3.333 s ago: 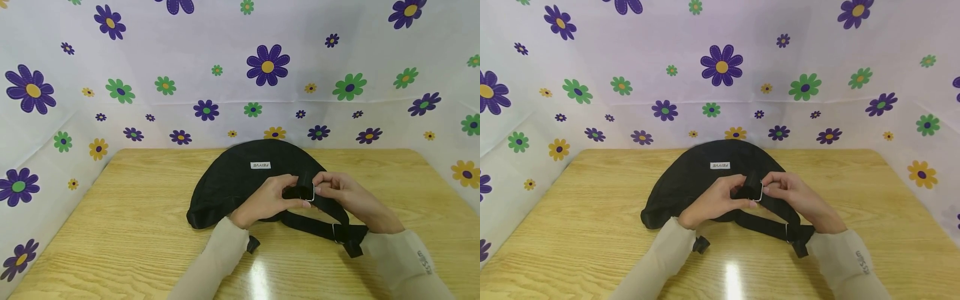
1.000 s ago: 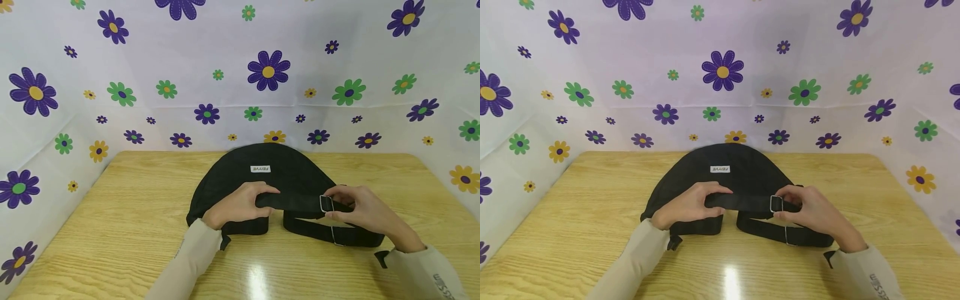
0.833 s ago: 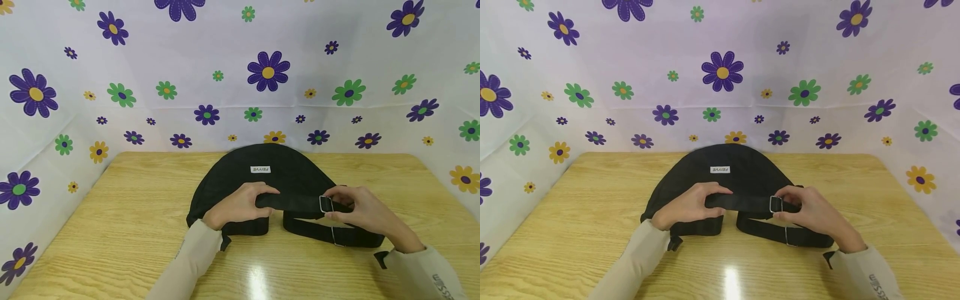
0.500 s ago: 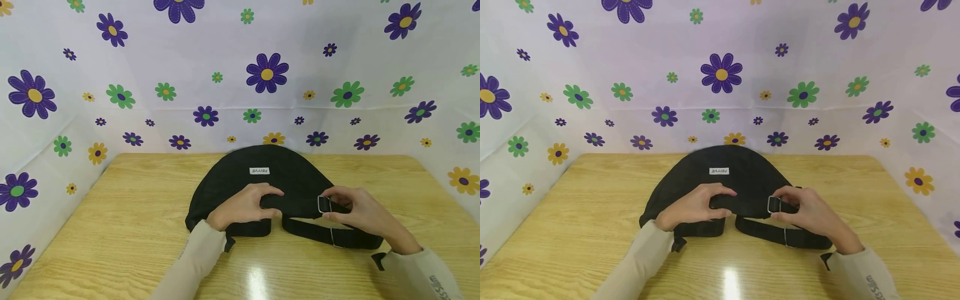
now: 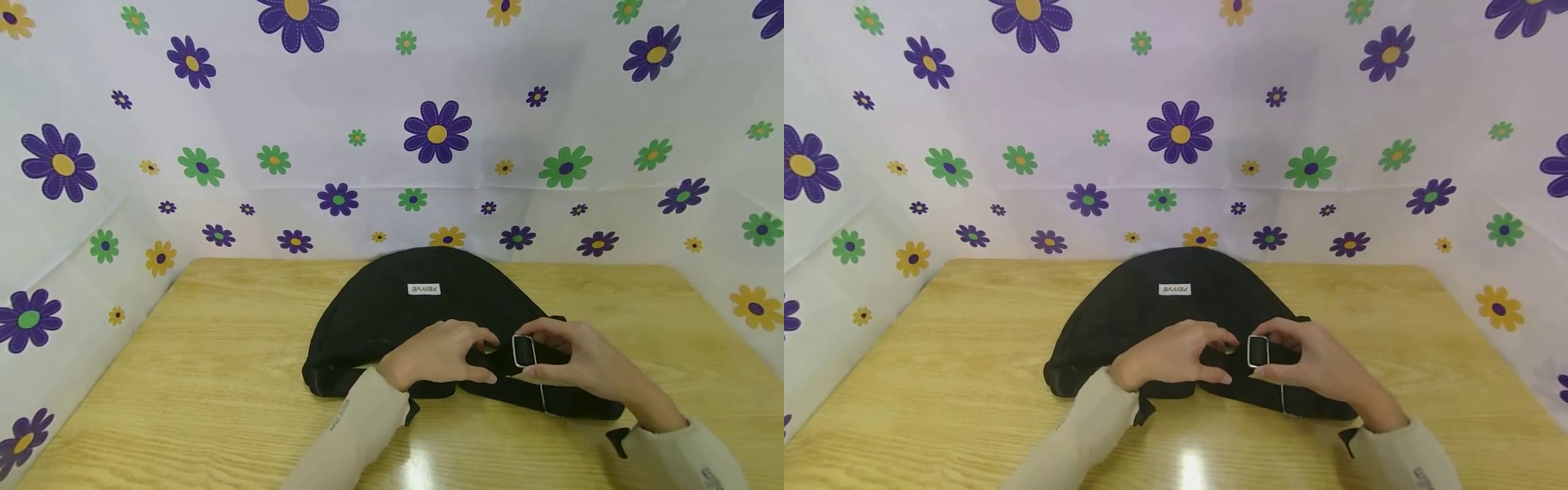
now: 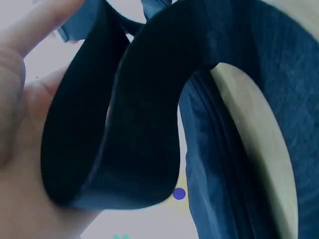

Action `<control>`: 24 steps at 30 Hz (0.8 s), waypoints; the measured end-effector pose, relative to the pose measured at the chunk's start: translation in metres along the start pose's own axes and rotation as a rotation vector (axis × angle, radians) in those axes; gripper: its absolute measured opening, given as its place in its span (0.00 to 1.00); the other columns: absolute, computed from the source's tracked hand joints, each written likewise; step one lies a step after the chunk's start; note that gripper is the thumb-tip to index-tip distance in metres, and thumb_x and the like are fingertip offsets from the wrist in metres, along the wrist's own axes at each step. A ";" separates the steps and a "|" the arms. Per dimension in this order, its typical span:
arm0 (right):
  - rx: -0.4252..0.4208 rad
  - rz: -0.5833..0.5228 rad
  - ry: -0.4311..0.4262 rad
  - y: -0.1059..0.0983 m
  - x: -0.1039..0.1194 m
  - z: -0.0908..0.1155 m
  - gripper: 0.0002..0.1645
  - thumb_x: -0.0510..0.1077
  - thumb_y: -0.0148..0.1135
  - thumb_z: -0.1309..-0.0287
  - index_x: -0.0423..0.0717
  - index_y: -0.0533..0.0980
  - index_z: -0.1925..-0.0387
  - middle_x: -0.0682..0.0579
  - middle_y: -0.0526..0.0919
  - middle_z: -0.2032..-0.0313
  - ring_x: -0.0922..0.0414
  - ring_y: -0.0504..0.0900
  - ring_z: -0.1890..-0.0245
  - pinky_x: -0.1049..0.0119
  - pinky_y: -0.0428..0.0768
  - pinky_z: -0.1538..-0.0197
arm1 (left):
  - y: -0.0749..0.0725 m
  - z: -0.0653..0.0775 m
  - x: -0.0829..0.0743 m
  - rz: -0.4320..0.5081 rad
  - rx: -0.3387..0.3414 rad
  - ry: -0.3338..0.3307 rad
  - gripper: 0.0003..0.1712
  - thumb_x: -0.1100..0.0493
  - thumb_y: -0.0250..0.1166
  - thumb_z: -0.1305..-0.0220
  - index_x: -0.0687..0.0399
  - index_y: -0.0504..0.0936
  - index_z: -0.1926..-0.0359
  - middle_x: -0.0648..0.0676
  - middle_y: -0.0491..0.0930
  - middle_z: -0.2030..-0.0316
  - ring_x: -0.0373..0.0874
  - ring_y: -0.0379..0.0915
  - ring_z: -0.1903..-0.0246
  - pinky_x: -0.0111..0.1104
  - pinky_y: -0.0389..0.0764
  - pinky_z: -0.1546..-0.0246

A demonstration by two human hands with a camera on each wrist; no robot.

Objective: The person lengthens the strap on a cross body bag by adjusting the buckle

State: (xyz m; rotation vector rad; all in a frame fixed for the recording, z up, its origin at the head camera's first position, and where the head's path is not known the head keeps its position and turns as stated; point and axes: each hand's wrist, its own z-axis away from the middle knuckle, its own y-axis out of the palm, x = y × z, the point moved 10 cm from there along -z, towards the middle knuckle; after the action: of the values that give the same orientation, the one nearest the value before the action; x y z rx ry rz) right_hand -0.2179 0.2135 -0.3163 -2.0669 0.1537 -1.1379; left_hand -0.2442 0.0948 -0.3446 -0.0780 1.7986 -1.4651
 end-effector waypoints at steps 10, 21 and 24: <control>0.033 0.000 -0.005 0.003 0.000 0.002 0.26 0.32 0.76 0.49 0.36 0.78 0.47 0.57 0.85 0.61 0.63 0.82 0.66 0.72 0.80 0.61 | 0.009 -0.009 -0.004 0.018 0.002 -0.031 0.25 0.47 0.75 0.39 0.51 0.82 0.45 0.43 0.76 0.56 0.32 0.70 0.61 0.22 0.73 0.61; 0.173 0.093 0.108 0.010 -0.026 0.015 0.24 0.38 0.73 0.41 0.34 0.76 0.45 0.57 0.83 0.59 0.66 0.78 0.62 0.67 0.80 0.60 | 0.018 -0.007 0.003 0.071 0.048 -0.071 0.26 0.56 0.72 0.35 0.57 0.76 0.39 0.44 0.74 0.78 0.33 0.69 0.79 0.22 0.71 0.72; 0.178 0.120 0.127 0.004 -0.033 0.021 0.19 0.36 0.67 0.35 0.32 0.76 0.46 0.55 0.84 0.58 0.67 0.80 0.61 0.66 0.82 0.60 | 0.021 -0.007 0.003 0.091 0.062 -0.055 0.22 0.56 0.70 0.33 0.58 0.79 0.41 0.44 0.75 0.80 0.33 0.68 0.82 0.22 0.71 0.73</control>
State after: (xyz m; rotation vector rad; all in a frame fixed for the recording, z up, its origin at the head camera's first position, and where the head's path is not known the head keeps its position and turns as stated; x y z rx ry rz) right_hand -0.2202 0.2370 -0.3482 -1.8064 0.2272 -1.1662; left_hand -0.2413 0.1058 -0.3637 -0.0045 1.6898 -1.4389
